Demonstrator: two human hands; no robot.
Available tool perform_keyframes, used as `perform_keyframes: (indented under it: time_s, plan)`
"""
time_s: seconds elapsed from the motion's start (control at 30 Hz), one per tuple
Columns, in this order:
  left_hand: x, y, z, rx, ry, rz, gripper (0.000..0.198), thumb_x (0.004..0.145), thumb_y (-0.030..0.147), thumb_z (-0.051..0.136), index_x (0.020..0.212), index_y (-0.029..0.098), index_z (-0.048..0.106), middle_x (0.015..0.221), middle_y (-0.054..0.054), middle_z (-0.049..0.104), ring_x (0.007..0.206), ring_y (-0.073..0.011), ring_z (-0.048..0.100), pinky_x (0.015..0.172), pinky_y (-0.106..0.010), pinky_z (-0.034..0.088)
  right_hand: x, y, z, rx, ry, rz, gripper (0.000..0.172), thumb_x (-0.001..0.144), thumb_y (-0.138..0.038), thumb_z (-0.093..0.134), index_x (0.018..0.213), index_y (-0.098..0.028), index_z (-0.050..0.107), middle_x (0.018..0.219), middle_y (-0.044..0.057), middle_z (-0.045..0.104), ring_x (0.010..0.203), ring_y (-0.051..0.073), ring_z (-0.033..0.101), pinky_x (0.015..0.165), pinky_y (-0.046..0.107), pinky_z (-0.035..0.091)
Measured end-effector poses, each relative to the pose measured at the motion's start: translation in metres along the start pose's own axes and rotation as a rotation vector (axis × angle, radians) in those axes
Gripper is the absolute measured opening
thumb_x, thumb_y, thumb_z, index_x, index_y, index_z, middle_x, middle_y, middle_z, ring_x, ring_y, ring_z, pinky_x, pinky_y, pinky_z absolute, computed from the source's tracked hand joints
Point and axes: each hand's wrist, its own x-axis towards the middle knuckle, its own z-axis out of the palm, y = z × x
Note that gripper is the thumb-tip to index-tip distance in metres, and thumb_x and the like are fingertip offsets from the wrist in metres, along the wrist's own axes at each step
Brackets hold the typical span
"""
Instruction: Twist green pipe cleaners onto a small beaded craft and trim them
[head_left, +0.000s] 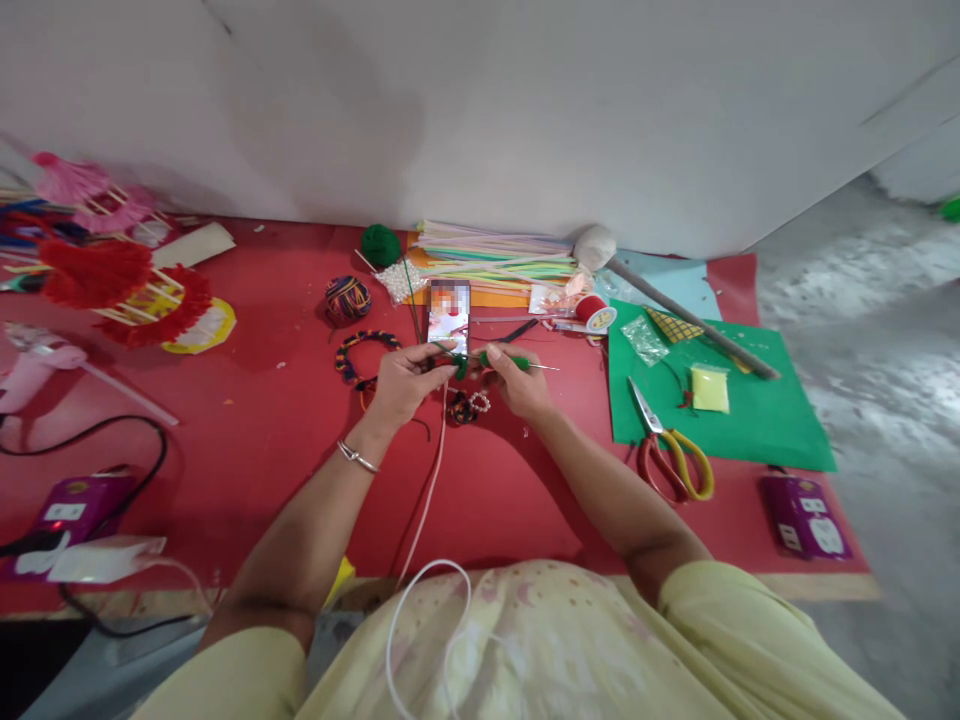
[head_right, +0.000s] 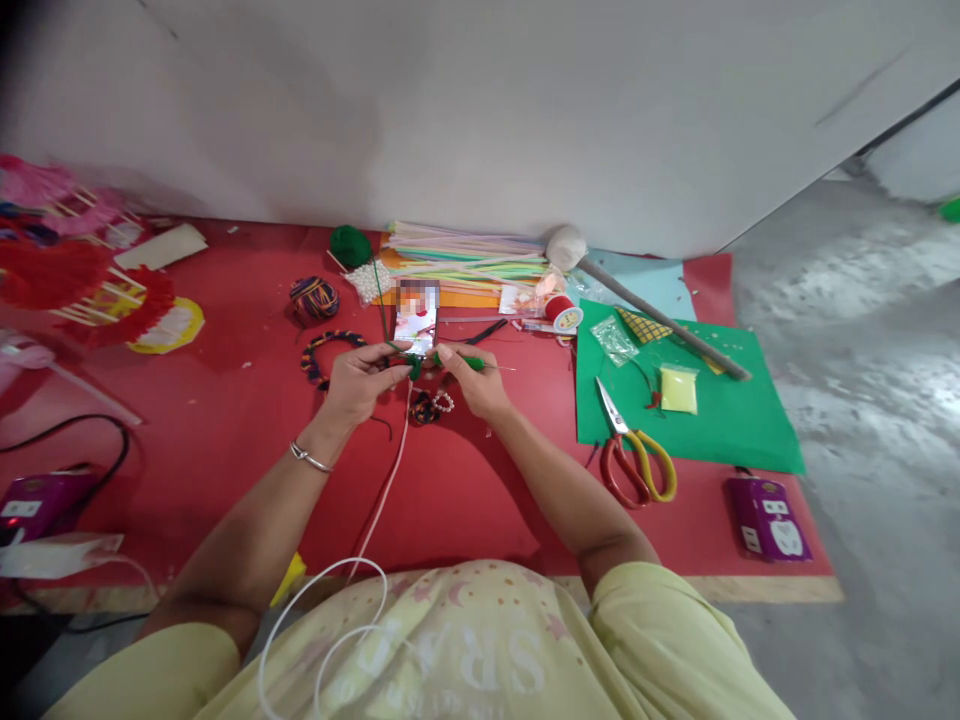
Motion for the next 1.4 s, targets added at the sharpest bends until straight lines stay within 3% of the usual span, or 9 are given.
perform_keyframes:
  time_s: [0.17,0.53,0.73,1.03,1.13,1.2,1.3,1.4]
  plan:
    - [0.000,-0.002,0.000,-0.002,-0.001,-0.014,0.037,0.066,0.031,0.088,0.100,0.018,0.081,0.066,-0.001,0.071,0.050,-0.0111,0.058,0.046,-0.022,0.046,0.000,0.002,-0.001,0.005,-0.002,0.004,0.038,0.080,-0.057,0.075,0.091,-0.021,0.078,0.084,0.003,0.073,0.071,0.016,0.067,0.051,0.024,0.052]
    - [0.000,-0.002,0.000,-0.019,-0.028,0.002,0.038,0.062,0.032,0.090,0.096,0.017,0.082,0.088,-0.007,0.078,0.073,-0.0179,0.070,0.066,-0.028,0.057,0.002,0.006,-0.004,-0.010,0.002,-0.028,0.034,0.078,-0.052,0.079,0.092,-0.021,0.080,0.084,0.003,0.075,0.071,0.014,0.066,0.055,0.023,0.053]
    - [0.001,-0.003,-0.003,0.007,-0.034,-0.023,0.026,0.071,0.035,0.085,0.091,0.019,0.082,0.063,0.000,0.069,0.049,-0.0084,0.052,0.049,-0.022,0.042,0.001,0.004,-0.004,-0.105,0.002,-0.086,0.029,0.080,-0.048,0.079,0.093,-0.022,0.080,0.086,0.003,0.076,0.074,0.015,0.067,0.060,0.024,0.055]
    - [0.003,0.001,-0.005,0.034,-0.032,-0.008,0.026,0.069,0.033,0.086,0.089,0.017,0.082,0.067,-0.002,0.070,0.051,-0.0090,0.052,0.051,-0.022,0.041,0.001,0.001,-0.005,-0.190,-0.044,-0.157,0.026,0.086,-0.046,0.074,0.095,-0.022,0.079,0.090,0.003,0.077,0.078,0.017,0.070,0.064,0.027,0.056]
    - [0.002,0.002,-0.006,0.004,-0.008,-0.021,0.019,0.068,0.031,0.085,0.080,0.017,0.081,0.065,-0.002,0.069,0.050,-0.0076,0.049,0.049,-0.021,0.038,0.004,-0.006,-0.006,-0.342,-0.125,-0.265,0.023,0.088,-0.042,0.073,0.101,-0.024,0.078,0.099,0.004,0.077,0.091,0.020,0.071,0.084,0.034,0.057]
    - [0.003,0.004,-0.008,-0.025,0.014,-0.049,0.019,0.066,0.030,0.086,0.079,0.017,0.081,0.062,-0.001,0.067,0.047,-0.0070,0.047,0.047,-0.021,0.036,0.011,-0.012,-0.006,-0.524,-0.242,-0.384,0.032,0.087,-0.038,0.073,0.116,-0.025,0.073,0.115,0.006,0.074,0.109,0.023,0.067,0.099,0.039,0.052]
    - [0.006,0.006,-0.012,-0.089,0.045,-0.116,0.020,0.062,0.028,0.086,0.079,0.017,0.081,0.060,0.000,0.066,0.045,-0.0064,0.046,0.045,-0.020,0.035,0.030,-0.016,-0.002,-0.815,-0.351,-0.533,0.051,0.087,-0.028,0.065,0.138,-0.024,0.060,0.134,0.009,0.066,0.126,0.028,0.056,0.108,0.047,0.045]
    - [0.010,0.006,-0.017,-0.148,0.089,-0.157,0.020,0.060,0.026,0.086,0.077,0.016,0.080,0.059,-0.001,0.064,0.044,-0.0054,0.045,0.041,-0.019,0.029,0.051,-0.012,0.002,-1.090,-0.348,-0.583,0.059,0.089,-0.015,0.052,0.148,-0.018,0.050,0.144,0.015,0.059,0.136,0.031,0.047,0.115,0.052,0.034]
